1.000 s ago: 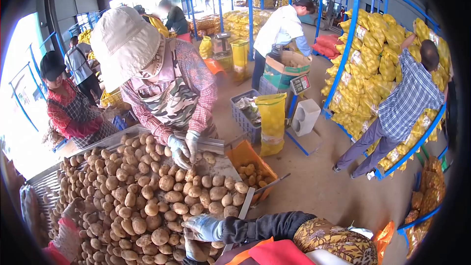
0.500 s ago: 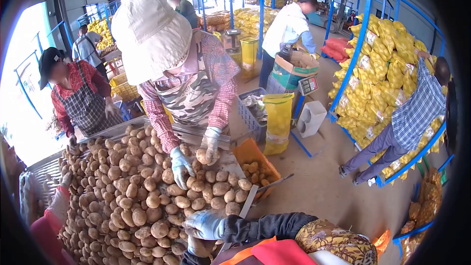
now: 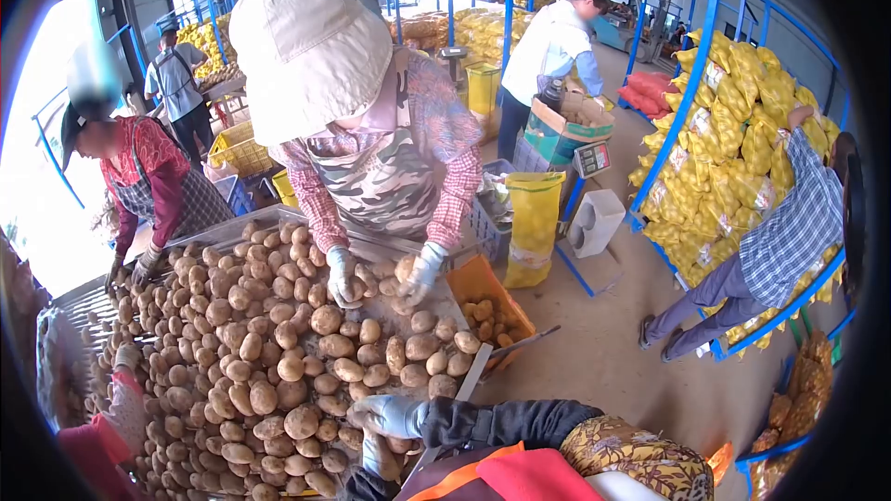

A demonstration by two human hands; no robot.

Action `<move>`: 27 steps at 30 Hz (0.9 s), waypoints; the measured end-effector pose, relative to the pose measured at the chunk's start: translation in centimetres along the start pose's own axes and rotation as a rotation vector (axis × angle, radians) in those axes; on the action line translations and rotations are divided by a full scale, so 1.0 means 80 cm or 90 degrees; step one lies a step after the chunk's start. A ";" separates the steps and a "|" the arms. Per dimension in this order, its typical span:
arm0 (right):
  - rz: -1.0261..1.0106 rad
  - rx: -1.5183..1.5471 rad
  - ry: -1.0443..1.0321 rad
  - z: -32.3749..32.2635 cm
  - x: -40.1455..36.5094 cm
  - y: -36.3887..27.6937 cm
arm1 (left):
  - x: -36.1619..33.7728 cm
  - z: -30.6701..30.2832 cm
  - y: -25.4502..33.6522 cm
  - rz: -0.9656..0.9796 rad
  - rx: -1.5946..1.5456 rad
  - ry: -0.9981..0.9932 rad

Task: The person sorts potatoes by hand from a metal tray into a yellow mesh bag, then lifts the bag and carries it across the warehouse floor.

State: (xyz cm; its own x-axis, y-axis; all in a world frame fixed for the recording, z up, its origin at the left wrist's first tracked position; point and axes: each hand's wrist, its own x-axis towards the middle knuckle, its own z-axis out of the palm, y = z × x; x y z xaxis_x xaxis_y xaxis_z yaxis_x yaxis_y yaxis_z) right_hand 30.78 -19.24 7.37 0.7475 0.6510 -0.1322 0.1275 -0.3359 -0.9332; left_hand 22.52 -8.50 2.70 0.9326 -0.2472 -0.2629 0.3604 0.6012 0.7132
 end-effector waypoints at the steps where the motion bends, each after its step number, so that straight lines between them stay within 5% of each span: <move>1: 0.078 -0.026 -0.046 -0.004 0.006 0.009 | 0.000 -0.013 -0.008 -0.003 0.036 0.026; 3: 0.153 -0.054 -0.093 -0.005 0.015 0.022 | 0.002 -0.026 -0.014 -0.005 0.072 0.053; 6: 0.115 -0.090 0.016 0.003 0.012 0.041 | 0.005 -0.025 -0.006 -0.049 0.105 0.134; 8: 0.247 0.167 0.026 -0.005 0.023 0.062 | -0.002 -0.021 0.015 -0.089 0.198 0.058; 10: 0.191 0.025 0.124 -0.015 0.014 0.055 | -0.007 0.019 0.032 0.008 -0.075 0.132; 15: -0.125 -0.221 0.253 0.006 0.025 0.106 | -0.025 -0.018 0.061 0.114 -0.358 0.129; 22: -0.227 -0.290 0.113 0.044 0.038 0.065 | -0.088 -0.064 0.061 0.281 -0.463 0.098; 27: -0.451 -0.190 -0.039 0.096 0.045 -0.015 | -0.147 -0.082 0.036 0.376 -0.571 0.144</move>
State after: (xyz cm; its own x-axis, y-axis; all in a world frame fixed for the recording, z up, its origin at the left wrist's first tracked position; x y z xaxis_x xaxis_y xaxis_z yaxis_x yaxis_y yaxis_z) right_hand 28.30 -11.28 5.48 0.3856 0.8128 0.4367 0.7394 0.0109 -0.6732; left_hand 12.71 1.09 3.57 0.9113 0.3521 -0.2135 -0.3479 0.9357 0.0578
